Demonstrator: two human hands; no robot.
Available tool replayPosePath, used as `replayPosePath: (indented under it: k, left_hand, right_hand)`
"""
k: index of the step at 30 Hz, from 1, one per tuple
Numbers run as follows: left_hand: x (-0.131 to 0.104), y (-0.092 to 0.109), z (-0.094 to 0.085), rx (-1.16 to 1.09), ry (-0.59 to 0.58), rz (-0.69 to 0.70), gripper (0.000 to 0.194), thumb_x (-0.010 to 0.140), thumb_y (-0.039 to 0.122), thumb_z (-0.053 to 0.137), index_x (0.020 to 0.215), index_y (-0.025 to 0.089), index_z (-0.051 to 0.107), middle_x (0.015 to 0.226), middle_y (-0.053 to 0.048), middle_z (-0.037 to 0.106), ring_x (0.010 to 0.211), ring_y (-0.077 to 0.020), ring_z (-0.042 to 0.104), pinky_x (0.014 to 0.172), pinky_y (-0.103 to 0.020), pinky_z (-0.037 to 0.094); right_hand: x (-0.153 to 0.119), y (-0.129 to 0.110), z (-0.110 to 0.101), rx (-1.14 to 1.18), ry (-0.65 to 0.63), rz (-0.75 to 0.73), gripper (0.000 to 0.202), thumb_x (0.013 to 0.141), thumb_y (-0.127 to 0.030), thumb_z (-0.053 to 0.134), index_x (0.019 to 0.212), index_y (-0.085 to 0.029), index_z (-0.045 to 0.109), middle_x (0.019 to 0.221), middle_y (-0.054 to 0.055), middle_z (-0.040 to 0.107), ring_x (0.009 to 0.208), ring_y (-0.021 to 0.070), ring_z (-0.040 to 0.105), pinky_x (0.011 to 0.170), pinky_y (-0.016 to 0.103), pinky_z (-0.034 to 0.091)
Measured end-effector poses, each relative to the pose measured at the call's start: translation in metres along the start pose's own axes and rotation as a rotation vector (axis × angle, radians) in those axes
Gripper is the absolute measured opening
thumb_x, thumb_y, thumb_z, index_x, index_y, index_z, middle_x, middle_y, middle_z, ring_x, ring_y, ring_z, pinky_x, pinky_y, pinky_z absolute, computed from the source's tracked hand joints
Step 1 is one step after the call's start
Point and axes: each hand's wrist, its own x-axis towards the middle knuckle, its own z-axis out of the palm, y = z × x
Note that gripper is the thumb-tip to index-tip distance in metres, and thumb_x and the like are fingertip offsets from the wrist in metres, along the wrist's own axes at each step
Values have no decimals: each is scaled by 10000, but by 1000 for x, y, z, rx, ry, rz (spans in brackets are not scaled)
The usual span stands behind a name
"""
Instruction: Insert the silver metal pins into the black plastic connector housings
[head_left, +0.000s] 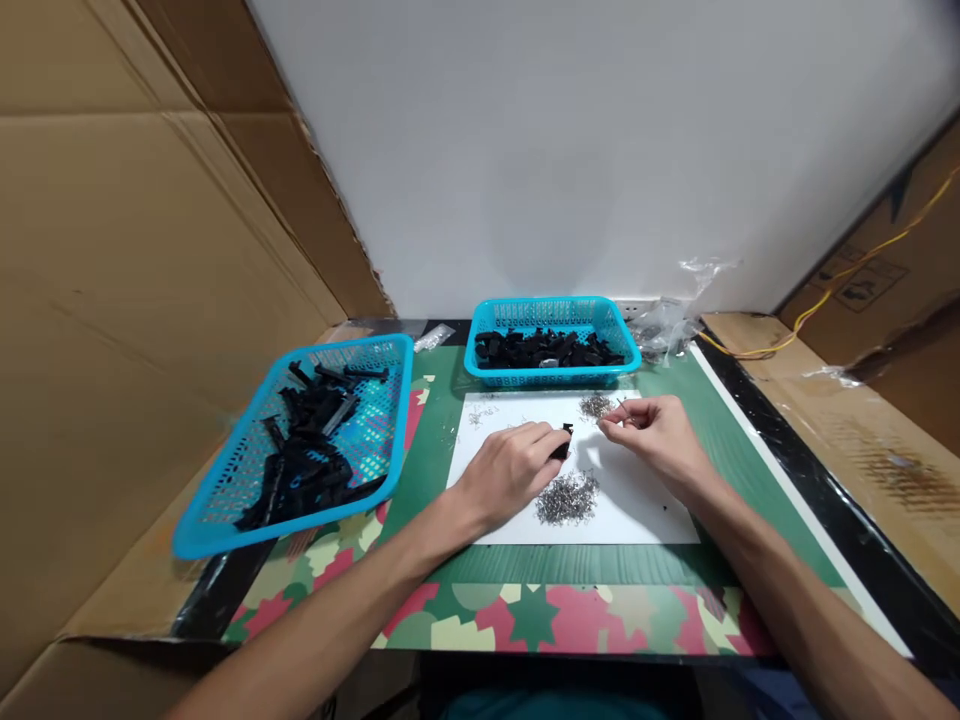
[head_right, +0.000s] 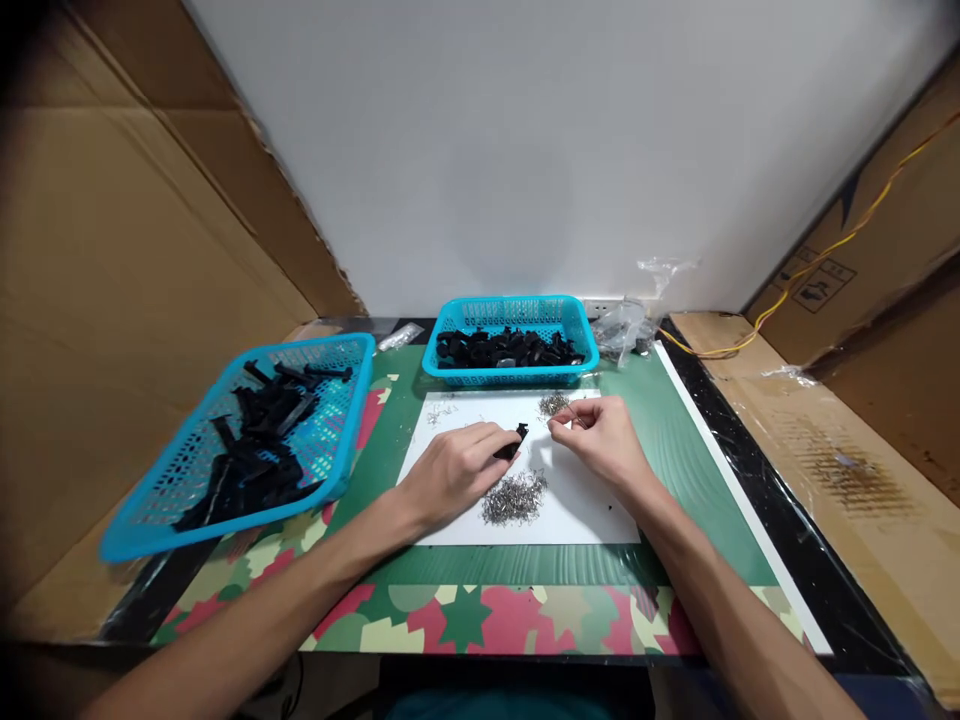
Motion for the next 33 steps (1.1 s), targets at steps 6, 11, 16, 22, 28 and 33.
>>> replayPosePath:
  k: [6, 11, 16, 22, 28, 33]
  left_hand:
    - [-4, -2, 5, -143, 40, -33, 289, 1059, 283, 583, 1325, 202, 663, 1172, -64, 733, 973, -198, 731, 779, -321, 584]
    - [-3, -7, 7, -198, 14, -35, 322, 1044, 230, 604, 1362, 219, 656, 1184, -54, 734, 991, -197, 728, 802, -324, 586]
    - [-2, -10, 10, -244, 21, -68, 319, 1037, 173, 589, 1342, 211, 675, 1150, -46, 765, 1042, -213, 727, 852, -347, 587]
    - [-2, -10, 12, -257, 13, -82, 318, 1045, 187, 566, 1339, 213, 684, 1134, -58, 764, 1043, -218, 728, 863, -352, 590]
    - [-3, -8, 9, -260, 2, -102, 312, 1048, 233, 583, 1339, 202, 690, 1070, -58, 753, 973, -212, 718, 815, -336, 581]
    - [-1, -7, 9, -304, 18, -130, 317, 1050, 226, 578, 1343, 206, 697, 1148, -63, 773, 1016, -225, 722, 856, -359, 581]
  right_hand:
    - [-2, -1, 6, -155, -18, -40, 266, 704, -361, 676, 681, -120, 784, 475, -47, 380, 499, 90, 291, 485, 272, 207]
    - [-3, -2, 8, -241, 19, -63, 211, 727, -294, 643, 698, -130, 773, 485, -45, 423, 494, 91, 343, 495, 272, 277]
    - [-5, -1, 12, -276, 10, -51, 204, 753, -286, 651, 694, -121, 756, 487, -45, 421, 495, 91, 338, 490, 273, 272]
    - [-9, 0, 18, -359, 48, -62, 183, 772, -255, 635, 713, -127, 751, 507, -30, 470, 505, 102, 390, 483, 265, 275]
    - [-10, 2, 20, -412, 77, -110, 193, 779, -290, 644, 734, -141, 759, 509, -28, 499, 504, 110, 404, 499, 272, 291]
    - [-9, 3, 20, -430, 78, -150, 190, 786, -307, 647, 706, -154, 727, 508, -32, 502, 501, 110, 411, 509, 275, 299]
